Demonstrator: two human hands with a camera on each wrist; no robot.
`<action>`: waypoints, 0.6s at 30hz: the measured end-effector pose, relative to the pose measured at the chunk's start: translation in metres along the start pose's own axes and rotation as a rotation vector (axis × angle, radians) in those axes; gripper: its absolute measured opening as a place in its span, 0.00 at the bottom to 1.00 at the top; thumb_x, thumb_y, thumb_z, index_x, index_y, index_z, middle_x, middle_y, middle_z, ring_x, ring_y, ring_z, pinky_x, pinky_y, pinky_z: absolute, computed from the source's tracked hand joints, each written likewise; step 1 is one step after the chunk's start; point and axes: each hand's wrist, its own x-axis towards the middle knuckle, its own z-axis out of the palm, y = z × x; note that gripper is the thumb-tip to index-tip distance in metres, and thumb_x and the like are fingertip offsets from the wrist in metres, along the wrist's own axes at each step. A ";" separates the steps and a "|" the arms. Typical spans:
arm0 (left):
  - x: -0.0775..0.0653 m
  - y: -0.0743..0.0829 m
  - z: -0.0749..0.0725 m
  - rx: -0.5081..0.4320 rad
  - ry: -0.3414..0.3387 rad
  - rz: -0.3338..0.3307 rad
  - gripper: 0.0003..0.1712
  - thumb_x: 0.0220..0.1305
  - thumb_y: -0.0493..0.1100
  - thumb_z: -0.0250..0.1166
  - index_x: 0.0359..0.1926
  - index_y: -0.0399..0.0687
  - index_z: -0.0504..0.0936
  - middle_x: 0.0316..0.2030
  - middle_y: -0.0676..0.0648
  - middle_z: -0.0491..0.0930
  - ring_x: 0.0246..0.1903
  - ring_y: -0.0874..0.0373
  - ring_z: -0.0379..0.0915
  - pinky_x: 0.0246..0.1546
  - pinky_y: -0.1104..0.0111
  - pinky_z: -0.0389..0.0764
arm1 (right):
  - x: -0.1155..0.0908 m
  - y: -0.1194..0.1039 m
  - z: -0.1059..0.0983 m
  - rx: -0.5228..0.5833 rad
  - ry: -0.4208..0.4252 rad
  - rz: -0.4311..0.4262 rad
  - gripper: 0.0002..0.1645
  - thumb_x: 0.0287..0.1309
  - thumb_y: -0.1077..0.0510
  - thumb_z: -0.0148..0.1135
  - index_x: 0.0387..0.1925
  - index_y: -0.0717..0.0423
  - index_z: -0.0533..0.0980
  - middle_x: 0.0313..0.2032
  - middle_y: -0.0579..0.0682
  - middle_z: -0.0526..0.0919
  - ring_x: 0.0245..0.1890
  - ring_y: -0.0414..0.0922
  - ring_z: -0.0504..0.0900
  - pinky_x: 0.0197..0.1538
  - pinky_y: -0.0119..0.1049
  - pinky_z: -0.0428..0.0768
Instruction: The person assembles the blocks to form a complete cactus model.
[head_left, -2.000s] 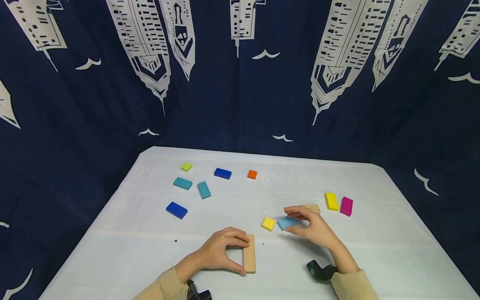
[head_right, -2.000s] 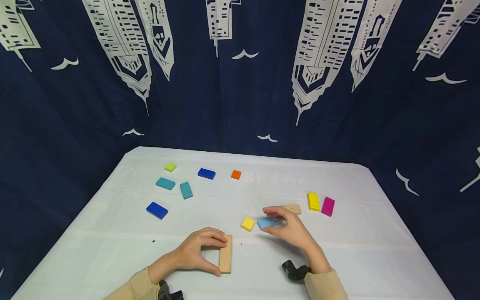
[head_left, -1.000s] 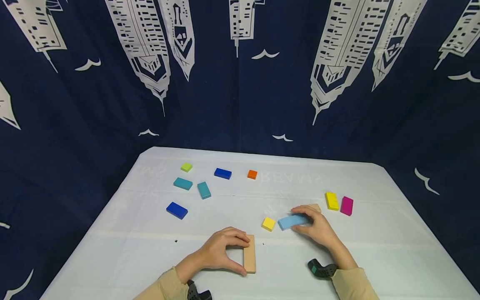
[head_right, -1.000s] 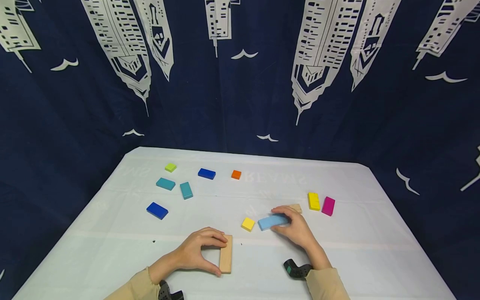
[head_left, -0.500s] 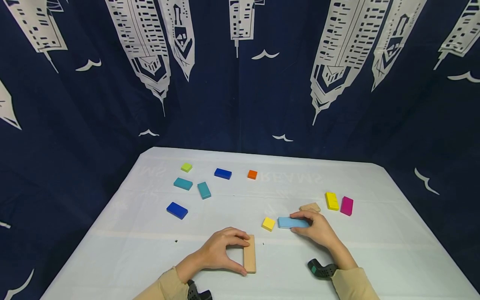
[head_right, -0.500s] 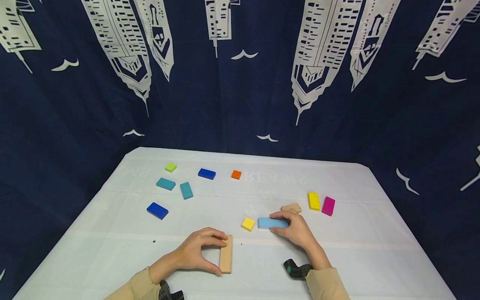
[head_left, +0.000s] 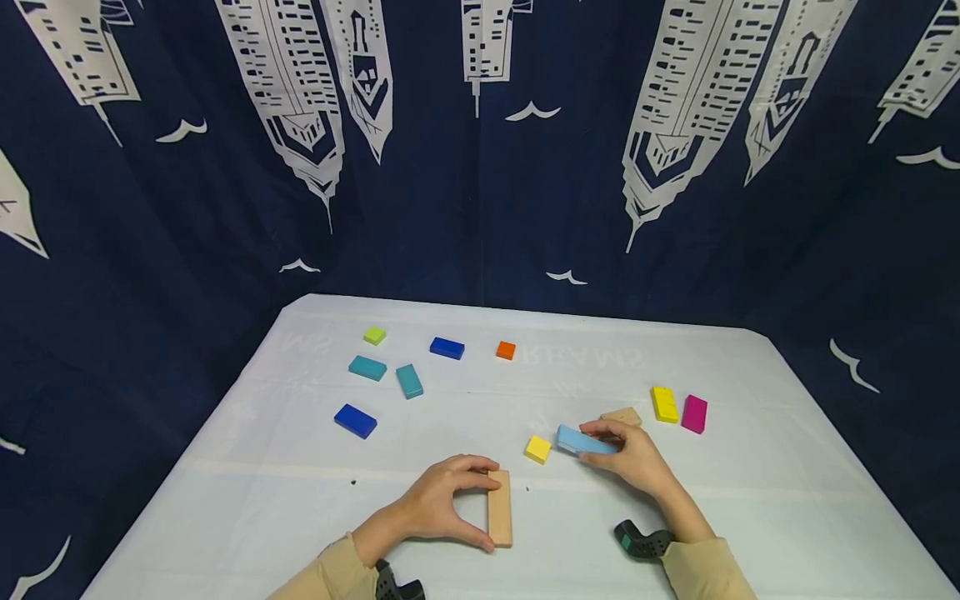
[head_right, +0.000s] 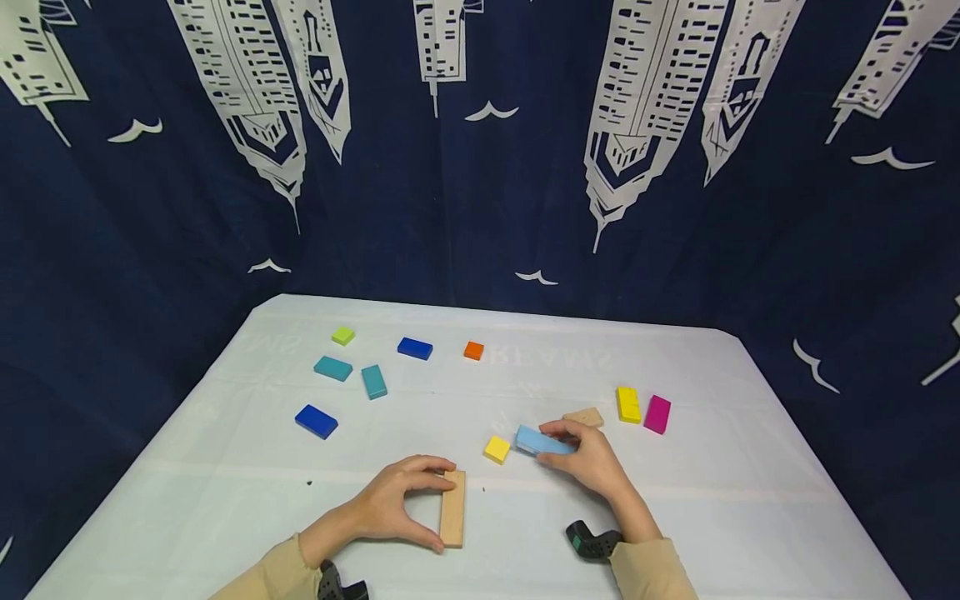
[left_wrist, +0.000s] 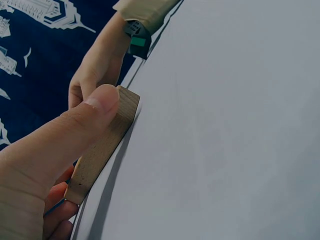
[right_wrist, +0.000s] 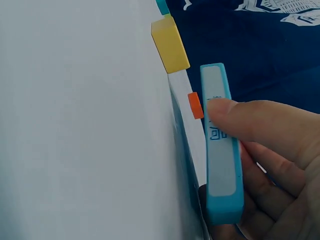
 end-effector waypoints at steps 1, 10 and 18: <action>0.000 0.000 0.000 -0.002 0.001 0.000 0.37 0.39 0.62 0.76 0.52 0.51 0.81 0.58 0.51 0.72 0.57 0.62 0.66 0.58 0.65 0.69 | 0.000 -0.001 0.000 0.010 0.003 0.002 0.21 0.45 0.57 0.74 0.45 0.56 0.81 0.43 0.50 0.81 0.41 0.44 0.78 0.49 0.39 0.78; 0.001 0.000 0.000 -0.006 -0.001 0.006 0.36 0.39 0.61 0.76 0.51 0.52 0.82 0.57 0.51 0.73 0.56 0.62 0.67 0.57 0.66 0.70 | 0.004 -0.011 0.004 0.079 0.020 0.045 0.25 0.48 0.58 0.72 0.49 0.60 0.77 0.43 0.52 0.81 0.42 0.47 0.76 0.53 0.48 0.75; 0.001 0.000 0.001 0.005 0.001 0.021 0.36 0.40 0.61 0.76 0.51 0.52 0.82 0.57 0.52 0.73 0.57 0.61 0.67 0.57 0.65 0.70 | 0.011 -0.023 0.012 0.112 0.019 0.099 0.26 0.48 0.54 0.72 0.50 0.57 0.78 0.43 0.51 0.82 0.40 0.45 0.76 0.45 0.38 0.75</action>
